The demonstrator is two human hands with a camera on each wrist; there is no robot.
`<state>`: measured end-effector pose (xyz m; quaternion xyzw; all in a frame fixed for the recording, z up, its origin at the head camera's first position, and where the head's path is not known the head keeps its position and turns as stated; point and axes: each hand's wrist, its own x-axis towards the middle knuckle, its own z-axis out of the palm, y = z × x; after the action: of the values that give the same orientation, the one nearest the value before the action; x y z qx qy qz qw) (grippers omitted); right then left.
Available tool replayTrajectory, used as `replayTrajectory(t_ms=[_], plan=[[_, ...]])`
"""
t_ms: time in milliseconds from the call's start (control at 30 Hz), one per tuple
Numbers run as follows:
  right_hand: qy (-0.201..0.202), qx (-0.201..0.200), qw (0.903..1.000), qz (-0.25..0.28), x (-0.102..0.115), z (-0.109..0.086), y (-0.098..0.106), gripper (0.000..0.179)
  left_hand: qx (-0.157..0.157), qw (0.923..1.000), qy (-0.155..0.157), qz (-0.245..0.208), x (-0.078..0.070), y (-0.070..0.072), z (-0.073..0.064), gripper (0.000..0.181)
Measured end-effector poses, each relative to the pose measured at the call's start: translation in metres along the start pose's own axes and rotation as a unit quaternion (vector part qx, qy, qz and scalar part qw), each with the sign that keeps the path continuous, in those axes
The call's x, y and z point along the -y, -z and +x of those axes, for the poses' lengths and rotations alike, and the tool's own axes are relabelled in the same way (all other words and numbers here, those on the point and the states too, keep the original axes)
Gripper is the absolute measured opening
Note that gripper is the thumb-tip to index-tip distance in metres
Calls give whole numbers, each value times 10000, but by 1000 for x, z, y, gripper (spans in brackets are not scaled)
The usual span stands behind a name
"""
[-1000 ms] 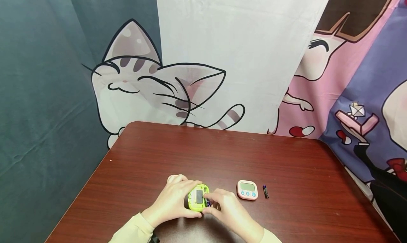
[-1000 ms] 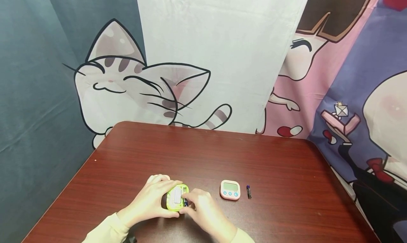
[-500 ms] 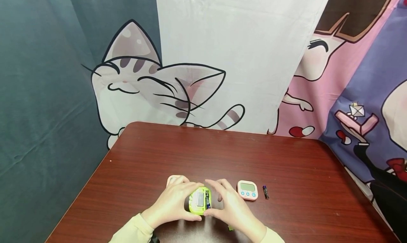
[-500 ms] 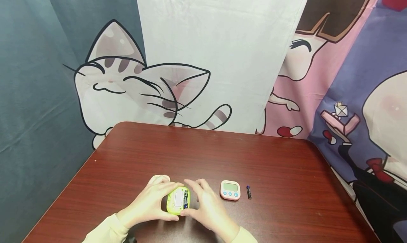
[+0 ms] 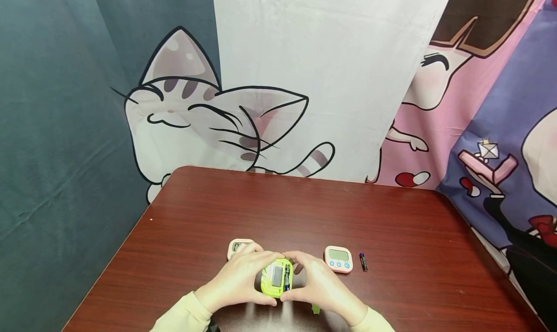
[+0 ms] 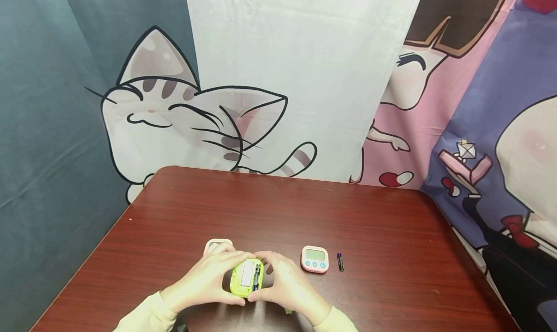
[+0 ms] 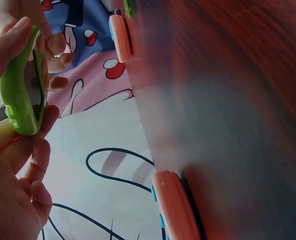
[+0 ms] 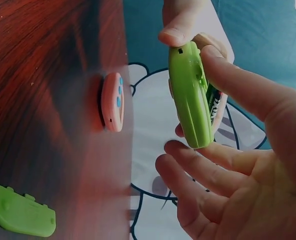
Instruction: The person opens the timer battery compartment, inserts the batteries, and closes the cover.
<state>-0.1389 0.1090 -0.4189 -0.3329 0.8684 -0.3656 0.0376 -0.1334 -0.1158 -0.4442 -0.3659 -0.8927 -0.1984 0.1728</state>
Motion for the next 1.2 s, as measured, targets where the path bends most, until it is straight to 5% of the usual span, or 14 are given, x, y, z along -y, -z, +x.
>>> replayTrajectory(t_ms=[533, 800, 1200], plan=[[31, -67, 9998, 168, 3, -2, 3, 53, -37, 9995, -85, -289, -6, 4, 4, 81], [-195, 256, 9963, 803, 5, -4, 2, 53, -43, 9998, -118, -183, -7, 3, 2, 80], [-200, 230, 9972, 686, 5, -4, 4, 53, -105, 9997, -185, -157, -7, 1, 2, 80]])
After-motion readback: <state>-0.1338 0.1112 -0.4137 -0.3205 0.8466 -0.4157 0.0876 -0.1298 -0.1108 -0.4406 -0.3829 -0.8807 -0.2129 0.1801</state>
